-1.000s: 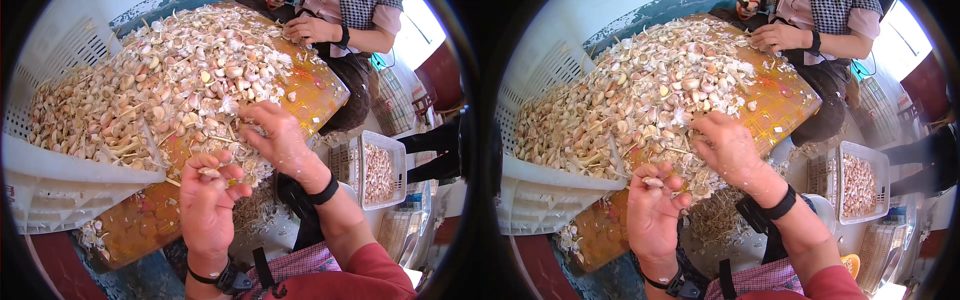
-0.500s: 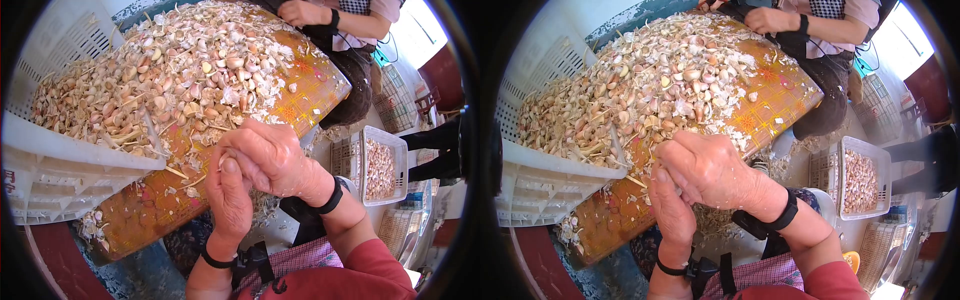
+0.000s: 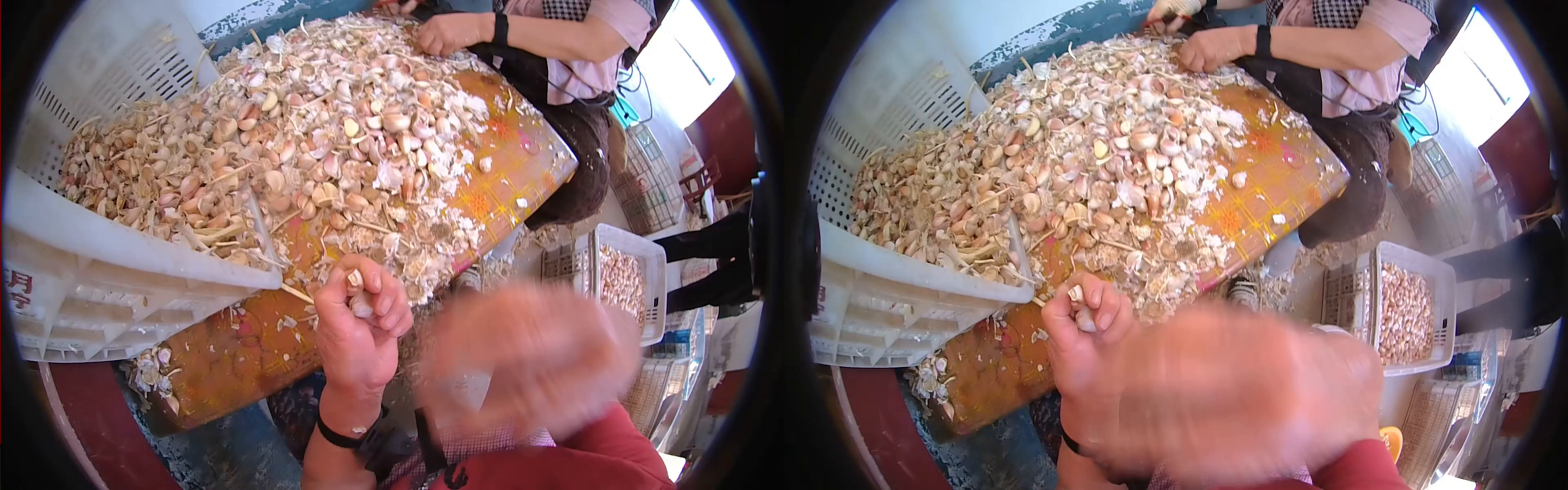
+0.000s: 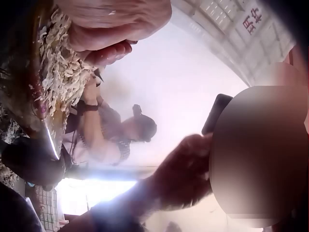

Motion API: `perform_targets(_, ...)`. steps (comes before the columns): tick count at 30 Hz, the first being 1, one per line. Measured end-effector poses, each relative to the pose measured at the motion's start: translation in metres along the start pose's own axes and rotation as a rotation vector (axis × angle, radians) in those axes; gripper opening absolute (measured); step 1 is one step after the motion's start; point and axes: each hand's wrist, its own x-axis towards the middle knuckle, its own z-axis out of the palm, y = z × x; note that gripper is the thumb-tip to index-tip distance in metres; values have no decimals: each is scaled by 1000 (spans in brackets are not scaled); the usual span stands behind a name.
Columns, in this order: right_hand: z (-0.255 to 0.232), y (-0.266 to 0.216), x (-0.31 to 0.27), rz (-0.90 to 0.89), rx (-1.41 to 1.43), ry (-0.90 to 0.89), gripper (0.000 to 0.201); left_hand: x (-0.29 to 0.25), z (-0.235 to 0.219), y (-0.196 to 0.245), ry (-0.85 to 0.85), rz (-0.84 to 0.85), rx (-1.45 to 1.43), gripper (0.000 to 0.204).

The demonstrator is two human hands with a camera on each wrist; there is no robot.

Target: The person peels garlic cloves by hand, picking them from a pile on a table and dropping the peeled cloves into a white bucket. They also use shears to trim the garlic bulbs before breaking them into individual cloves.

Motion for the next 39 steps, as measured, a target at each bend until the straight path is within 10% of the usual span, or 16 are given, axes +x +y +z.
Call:
perform_targets(8,-17,53,-15,408,-199,1,14,-10,-1,18,-23,226,168,25)
perform_targets(9,-18,48,3,763,-187,19,10,-10,-3,18,-12,213,158,25)
perform_targets(16,47,105,-23,595,-493,-117,16,3,-16,22,323,212,57,12)
perform_targets(21,39,102,-19,740,-227,106,12,6,-19,16,180,194,195,15)
perform_targets(24,37,79,-13,656,-316,133,12,8,-13,-1,200,541,1050,5)
perform_targets(29,39,47,-8,568,-342,157,11,9,-19,-4,11,844,1367,11)
perform_targets(31,31,44,-8,1046,467,279,9,3,-22,1,35,551,1209,8)
perform_targets(32,25,53,-21,1000,807,322,15,6,-25,4,31,545,1196,8)
perform_targets(39,31,61,-29,898,986,472,18,4,-18,10,-170,535,1363,7)
